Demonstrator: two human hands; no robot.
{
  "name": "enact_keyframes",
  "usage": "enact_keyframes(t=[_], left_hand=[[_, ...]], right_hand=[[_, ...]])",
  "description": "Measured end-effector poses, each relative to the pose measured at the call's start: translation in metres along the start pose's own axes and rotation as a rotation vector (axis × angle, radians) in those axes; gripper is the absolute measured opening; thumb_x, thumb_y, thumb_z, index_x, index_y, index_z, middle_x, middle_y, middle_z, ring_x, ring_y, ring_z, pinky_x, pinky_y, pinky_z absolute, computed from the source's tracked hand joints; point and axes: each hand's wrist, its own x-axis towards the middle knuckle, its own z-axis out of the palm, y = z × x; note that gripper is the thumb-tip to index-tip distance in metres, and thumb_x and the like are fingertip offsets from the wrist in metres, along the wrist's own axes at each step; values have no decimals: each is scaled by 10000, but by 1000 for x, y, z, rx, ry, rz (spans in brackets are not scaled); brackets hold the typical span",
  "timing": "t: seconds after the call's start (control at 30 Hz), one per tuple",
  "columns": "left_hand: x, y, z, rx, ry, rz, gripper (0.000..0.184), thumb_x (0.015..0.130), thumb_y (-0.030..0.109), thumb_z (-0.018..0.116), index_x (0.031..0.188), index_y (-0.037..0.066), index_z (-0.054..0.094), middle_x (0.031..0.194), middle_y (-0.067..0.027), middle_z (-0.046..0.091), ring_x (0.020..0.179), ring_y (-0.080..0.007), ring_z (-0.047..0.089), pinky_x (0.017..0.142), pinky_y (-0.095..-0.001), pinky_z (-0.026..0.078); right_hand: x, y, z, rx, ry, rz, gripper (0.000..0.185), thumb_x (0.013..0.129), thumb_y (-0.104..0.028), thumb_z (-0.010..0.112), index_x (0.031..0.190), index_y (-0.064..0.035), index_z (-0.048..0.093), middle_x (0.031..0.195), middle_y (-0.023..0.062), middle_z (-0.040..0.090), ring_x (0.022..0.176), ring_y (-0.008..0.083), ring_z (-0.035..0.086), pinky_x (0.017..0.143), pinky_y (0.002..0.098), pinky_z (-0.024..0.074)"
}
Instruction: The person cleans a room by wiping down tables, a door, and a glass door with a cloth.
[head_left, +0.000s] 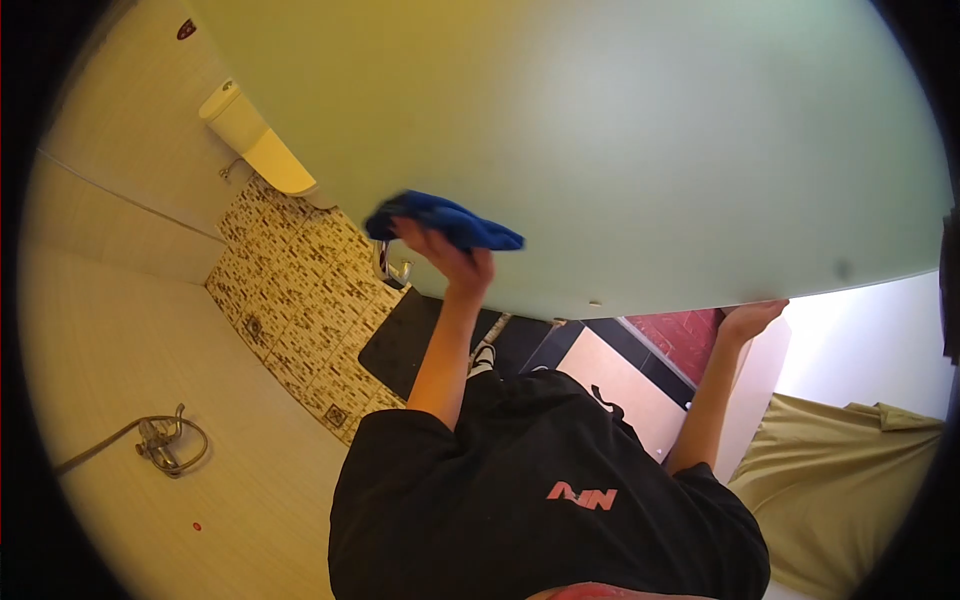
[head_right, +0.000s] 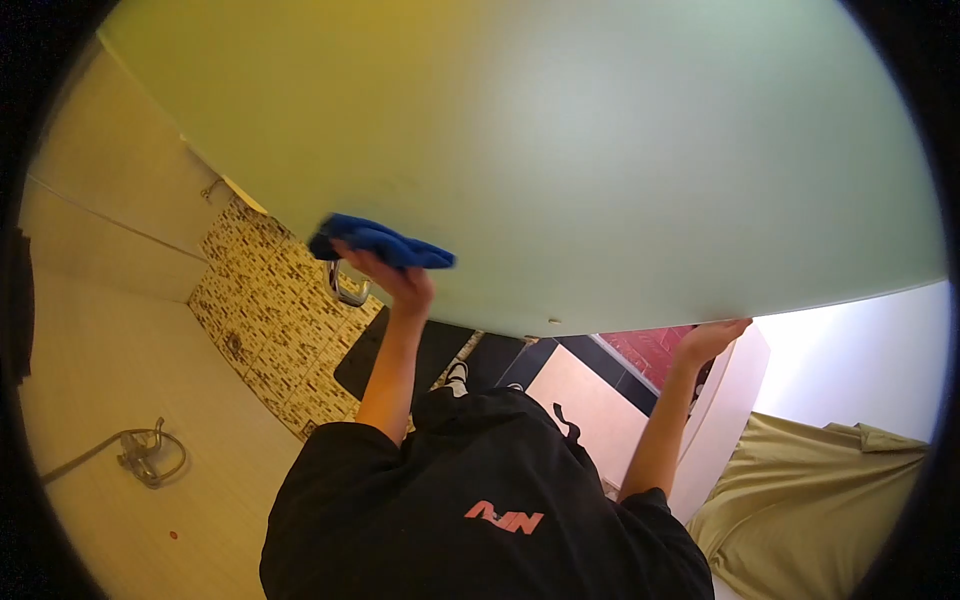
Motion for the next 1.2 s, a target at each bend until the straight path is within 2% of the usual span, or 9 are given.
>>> enact_keyframes(t=[0.13, 0.27, 0.4, 0.53, 0.73, 0.83, 0.9, 1.07, 1.2], left_hand=[[-62, 20, -1, -1, -147, -31, 710, 896, 524, 576, 1420, 79, 401, 1533, -246, 278, 1435, -510, 207, 1106, -731, 121], [-53, -10, -14, 86, -281, 322, 609, 807, 529, 668, 1245, 120, 554, 1472, -152, 398, 1427, -403, 299, 1110, -704, 159], [-21, -20, -13, -39, -64, -115, 677, 904, 437, 585, 1424, 48, 393, 1528, -259, 289, 1433, -471, 241, 1120, -671, 162], [-4, 3, -3, -74, 110, -336, 733, 963, 328, 497, 1521, -27, 180, 1551, -364, 160, 1433, -533, 174, 1121, -658, 166], [-63, 38, -17, 85, -354, 75, 735, 905, 379, 607, 1474, 27, 302, 1537, -312, 234, 1447, -490, 207, 1121, -645, 210], [-54, 13, -23, 84, -312, 76, 712, 802, 354, 682, 1377, 16, 432, 1467, -282, 345, 1392, -507, 294, 1110, -684, 214], [-35, -6, -22, 57, -148, -79, 730, 813, 347, 669, 1399, 7, 395, 1483, -298, 322, 1391, -518, 285, 1109, -682, 217], [-5, -3, -5, -32, 103, -268, 658, 983, 343, 433, 1503, -11, 236, 1547, -338, 213, 1411, -548, 224, 1112, -657, 197], [-59, 43, 9, -54, -4, -264, 660, 923, 292, 555, 1473, 13, 320, 1546, -317, 233, 1409, -536, 240, 1123, -640, 191]], right_hand=[[-4, 0, 3, 278, -104, 67, 595, 1089, -408, 215, 1467, 28, 358, 1506, 168, 401, 1378, 294, 393, 1162, 394, 296], [-21, 11, -6, 299, -237, -22, 528, 1083, -322, 295, 1463, 40, 351, 1487, 183, 408, 1372, 298, 393, 1142, 396, 318], [-114, 30, -31, -271, -393, -10, 491, 976, -112, 479, 1426, 53, 372, 1452, 202, 423, 1345, 295, 414, 1129, 383, 322], [-198, 14, -30, 215, -837, 929, 426, 939, -55, 533, 1346, 46, 460, 1271, 187, 599, 1189, 294, 582, 1035, 372, 431], [-186, -82, 59, -48, -1237, -240, 352, 884, -13, 565, 1235, -21, 592, 1226, 170, 641, 1178, 291, 603, 1006, 388, 464], [-172, -118, 88, 75, -1220, -500, 347, 833, 39, 594, 1167, -37, 651, 1233, 150, 637, 1138, 311, 613, 964, 401, 477], [-160, -135, 92, -16, -1027, -1161, 373, 801, 5, 620, 1157, -89, 680, 1257, 118, 637, 1182, 290, 578, 976, 418, 429], [-133, -125, 91, -256, -837, -1431, 428, 756, 2, 656, 1146, -157, 729, 1339, 61, 600, 1340, 277, 439, 1122, 445, 287], [-124, -100, 97, -325, -725, -1656, 368, 817, -56, 636, 1132, -220, 736, 1379, 28, 584, 1412, 259, 377, 1209, 434, 156]])
